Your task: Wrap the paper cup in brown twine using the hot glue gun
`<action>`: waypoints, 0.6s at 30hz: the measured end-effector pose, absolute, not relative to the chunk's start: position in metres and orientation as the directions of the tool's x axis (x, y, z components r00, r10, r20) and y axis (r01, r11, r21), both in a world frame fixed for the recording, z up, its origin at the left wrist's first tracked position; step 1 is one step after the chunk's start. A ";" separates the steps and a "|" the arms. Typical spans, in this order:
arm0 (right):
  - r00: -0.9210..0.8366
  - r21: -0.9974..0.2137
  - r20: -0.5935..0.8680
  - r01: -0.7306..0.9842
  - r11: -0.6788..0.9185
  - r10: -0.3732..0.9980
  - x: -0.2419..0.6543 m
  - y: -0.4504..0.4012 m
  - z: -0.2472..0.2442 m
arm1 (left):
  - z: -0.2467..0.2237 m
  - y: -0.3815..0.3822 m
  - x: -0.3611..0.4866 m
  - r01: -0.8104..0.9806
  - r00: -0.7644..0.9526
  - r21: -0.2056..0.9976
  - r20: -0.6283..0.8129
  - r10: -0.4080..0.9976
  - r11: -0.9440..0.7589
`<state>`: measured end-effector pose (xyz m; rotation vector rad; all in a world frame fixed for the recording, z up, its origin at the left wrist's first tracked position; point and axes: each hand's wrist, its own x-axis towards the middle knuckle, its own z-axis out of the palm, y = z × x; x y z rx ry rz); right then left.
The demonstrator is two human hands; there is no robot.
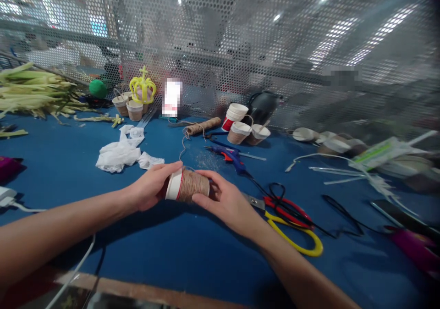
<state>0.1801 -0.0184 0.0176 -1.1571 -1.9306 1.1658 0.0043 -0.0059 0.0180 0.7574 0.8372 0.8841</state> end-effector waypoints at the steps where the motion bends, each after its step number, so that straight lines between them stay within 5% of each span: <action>1: -0.442 -0.913 0.040 0.348 0.212 0.896 0.180 -0.018 0.017 | 0.018 -0.006 0.003 -0.345 0.407 0.840 -0.269 0.873 0.420; 7: -0.391 -0.939 0.020 0.309 0.152 0.920 0.185 -0.012 0.018 | 0.017 -0.009 -0.005 -0.255 0.495 0.959 0.018 0.869 0.125; 18: -0.303 -0.901 0.100 0.377 0.216 0.948 0.178 -0.019 0.012 | 0.012 -0.013 0.000 -0.100 0.428 0.995 0.060 0.902 -0.019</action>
